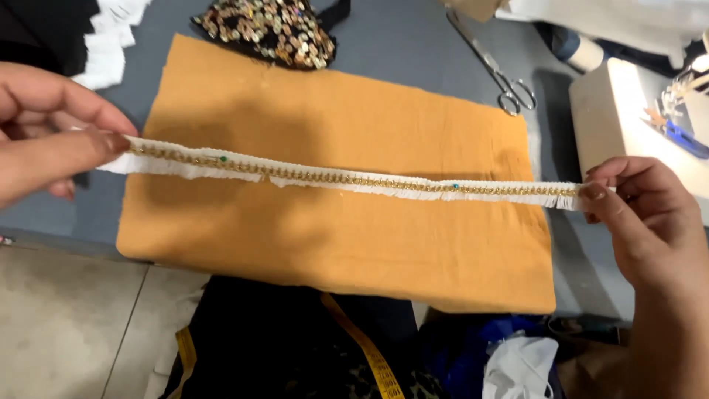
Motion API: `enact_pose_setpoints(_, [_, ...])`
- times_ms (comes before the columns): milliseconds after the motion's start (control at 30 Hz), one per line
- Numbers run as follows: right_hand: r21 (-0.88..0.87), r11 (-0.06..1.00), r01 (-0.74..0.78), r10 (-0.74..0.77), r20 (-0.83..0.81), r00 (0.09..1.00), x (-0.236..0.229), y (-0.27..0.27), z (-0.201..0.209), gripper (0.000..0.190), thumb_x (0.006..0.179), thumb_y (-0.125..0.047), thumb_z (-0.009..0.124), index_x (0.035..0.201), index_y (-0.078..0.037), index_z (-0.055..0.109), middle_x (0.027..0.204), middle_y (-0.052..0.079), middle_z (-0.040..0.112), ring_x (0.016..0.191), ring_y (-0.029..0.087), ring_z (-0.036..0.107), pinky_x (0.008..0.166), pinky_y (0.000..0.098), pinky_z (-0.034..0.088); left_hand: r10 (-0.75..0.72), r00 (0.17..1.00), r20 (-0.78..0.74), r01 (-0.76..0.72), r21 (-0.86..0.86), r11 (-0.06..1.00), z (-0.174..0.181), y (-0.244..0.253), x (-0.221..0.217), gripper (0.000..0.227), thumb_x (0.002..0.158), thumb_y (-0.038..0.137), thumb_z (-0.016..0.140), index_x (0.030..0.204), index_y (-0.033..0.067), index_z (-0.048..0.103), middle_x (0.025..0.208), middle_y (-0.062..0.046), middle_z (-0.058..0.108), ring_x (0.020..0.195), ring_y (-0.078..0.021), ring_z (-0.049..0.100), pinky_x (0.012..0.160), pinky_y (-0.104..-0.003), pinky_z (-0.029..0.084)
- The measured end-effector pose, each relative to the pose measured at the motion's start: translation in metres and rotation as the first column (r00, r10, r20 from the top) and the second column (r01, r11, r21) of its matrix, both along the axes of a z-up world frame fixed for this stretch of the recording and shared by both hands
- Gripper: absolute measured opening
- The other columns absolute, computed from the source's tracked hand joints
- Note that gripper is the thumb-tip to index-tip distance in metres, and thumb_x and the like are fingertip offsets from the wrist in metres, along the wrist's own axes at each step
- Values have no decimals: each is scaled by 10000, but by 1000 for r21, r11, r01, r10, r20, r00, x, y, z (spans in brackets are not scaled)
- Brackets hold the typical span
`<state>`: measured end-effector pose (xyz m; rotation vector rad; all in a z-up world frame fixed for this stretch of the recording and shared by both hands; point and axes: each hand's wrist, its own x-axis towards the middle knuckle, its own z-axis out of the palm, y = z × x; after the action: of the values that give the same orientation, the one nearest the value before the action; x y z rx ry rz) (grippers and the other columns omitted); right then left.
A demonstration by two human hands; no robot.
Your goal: Measuring and positioning decorative trim on a piece of fabric at a sewing workstation
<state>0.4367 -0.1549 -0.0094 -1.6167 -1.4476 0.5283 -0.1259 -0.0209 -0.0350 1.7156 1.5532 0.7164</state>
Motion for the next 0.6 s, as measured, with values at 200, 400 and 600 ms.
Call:
enact_pose_setpoints(200, [-81,985,-155,153,-36,988,20,26,-31,80,1054,-102,580,1128,-81,603,962,7,623,854,77,568,770,206,439,57,998,8,-56,-75,996,-3,7,14,141,898,90,782,991,78,887,689,-153,765,500,-269,611,527,-324,459])
enact_pose_setpoints(400, [-133,990,-42,57,107,993,-2,58,-22,108,1035,-160,617,1095,-75,646,835,-11,627,682,61,516,611,208,394,90,993,-73,-105,-221,970,27,23,38,200,911,166,745,1002,67,894,835,-101,806,649,-262,644,689,-355,508])
enact_pose_setpoints(600, [-202,977,68,-22,223,975,-11,68,-26,120,1013,-208,644,1067,-111,688,815,-46,645,663,59,465,622,210,352,77,994,-76,-94,-255,962,30,33,41,194,919,151,742,975,44,894,836,-85,807,670,-236,639,652,-357,525])
